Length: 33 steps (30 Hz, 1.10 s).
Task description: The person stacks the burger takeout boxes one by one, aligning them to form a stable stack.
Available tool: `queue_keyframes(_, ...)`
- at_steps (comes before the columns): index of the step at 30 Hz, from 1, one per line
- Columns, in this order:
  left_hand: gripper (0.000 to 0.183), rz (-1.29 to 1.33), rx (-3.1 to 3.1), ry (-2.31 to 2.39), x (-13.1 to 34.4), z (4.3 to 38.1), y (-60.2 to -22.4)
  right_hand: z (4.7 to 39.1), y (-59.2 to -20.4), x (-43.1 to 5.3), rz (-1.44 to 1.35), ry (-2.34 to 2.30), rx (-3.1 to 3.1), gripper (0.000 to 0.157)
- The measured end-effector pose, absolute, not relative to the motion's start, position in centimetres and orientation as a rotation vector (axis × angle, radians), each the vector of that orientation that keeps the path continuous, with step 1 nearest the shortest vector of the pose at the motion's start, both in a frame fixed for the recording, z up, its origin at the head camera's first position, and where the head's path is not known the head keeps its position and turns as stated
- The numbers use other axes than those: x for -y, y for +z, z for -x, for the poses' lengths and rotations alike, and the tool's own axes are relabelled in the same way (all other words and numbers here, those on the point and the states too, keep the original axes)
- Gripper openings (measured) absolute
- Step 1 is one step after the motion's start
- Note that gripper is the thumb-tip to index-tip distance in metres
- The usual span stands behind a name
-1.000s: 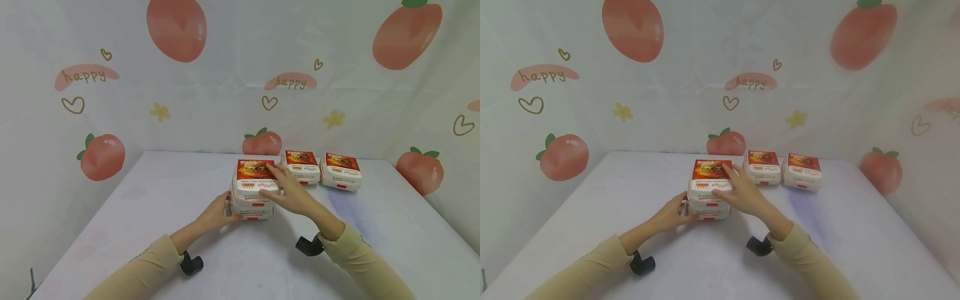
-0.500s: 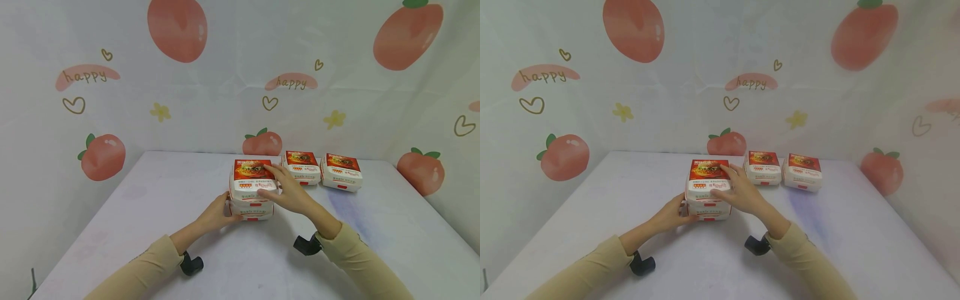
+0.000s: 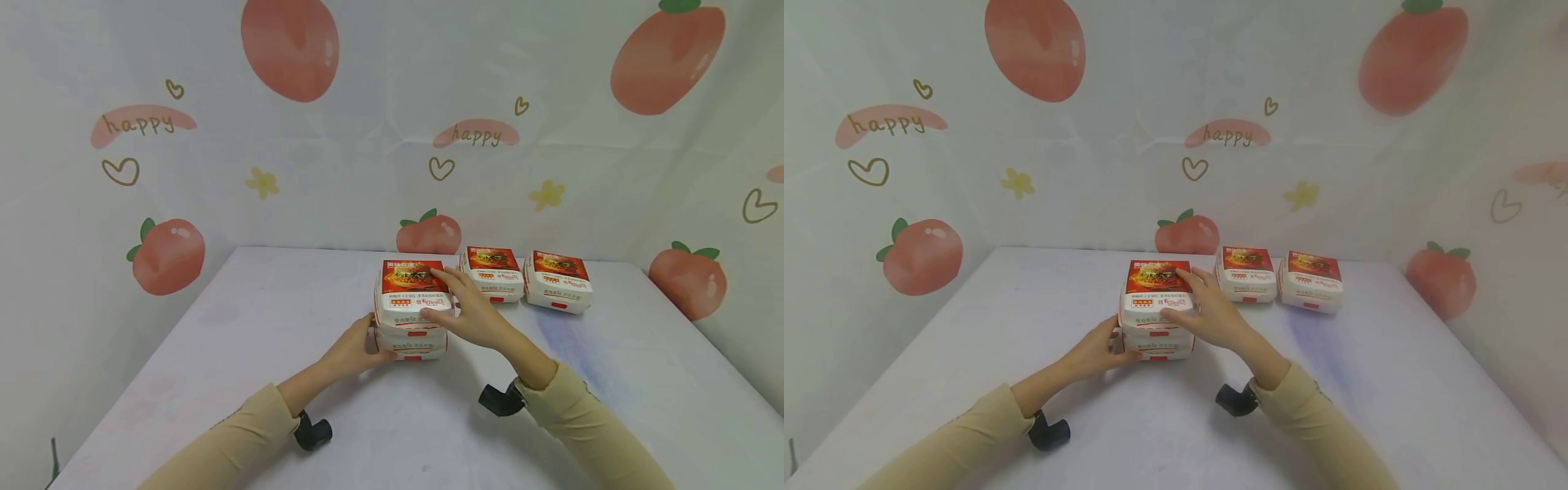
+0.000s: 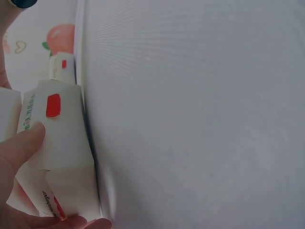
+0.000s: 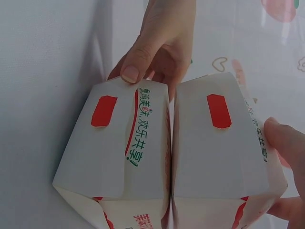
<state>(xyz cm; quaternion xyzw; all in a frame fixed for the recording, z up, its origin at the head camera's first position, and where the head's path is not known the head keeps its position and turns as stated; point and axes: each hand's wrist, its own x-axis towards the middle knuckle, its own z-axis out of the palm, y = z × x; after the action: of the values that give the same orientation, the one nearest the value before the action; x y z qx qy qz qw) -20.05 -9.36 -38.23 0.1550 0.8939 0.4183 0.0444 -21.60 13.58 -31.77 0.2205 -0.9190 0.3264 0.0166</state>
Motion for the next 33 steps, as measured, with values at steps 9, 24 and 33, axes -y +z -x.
queue_keyframes(9,0.073,-0.477,-2.73,1.277,9.4,20.1,-38.3,21.6,-31.8,-13.6,-0.687,1.028,2.859,0.077)
queue_keyframes(24,0.081,-0.431,-2.75,1.221,9.6,20.1,-37.9,21.6,-31.7,-13.7,-0.682,1.023,2.878,0.079)
queue_keyframes(33,0.094,-0.386,-2.739,1.219,10.2,19.9,-37.0,21.6,-31.4,-14.6,-0.65,1.024,2.892,0.078)
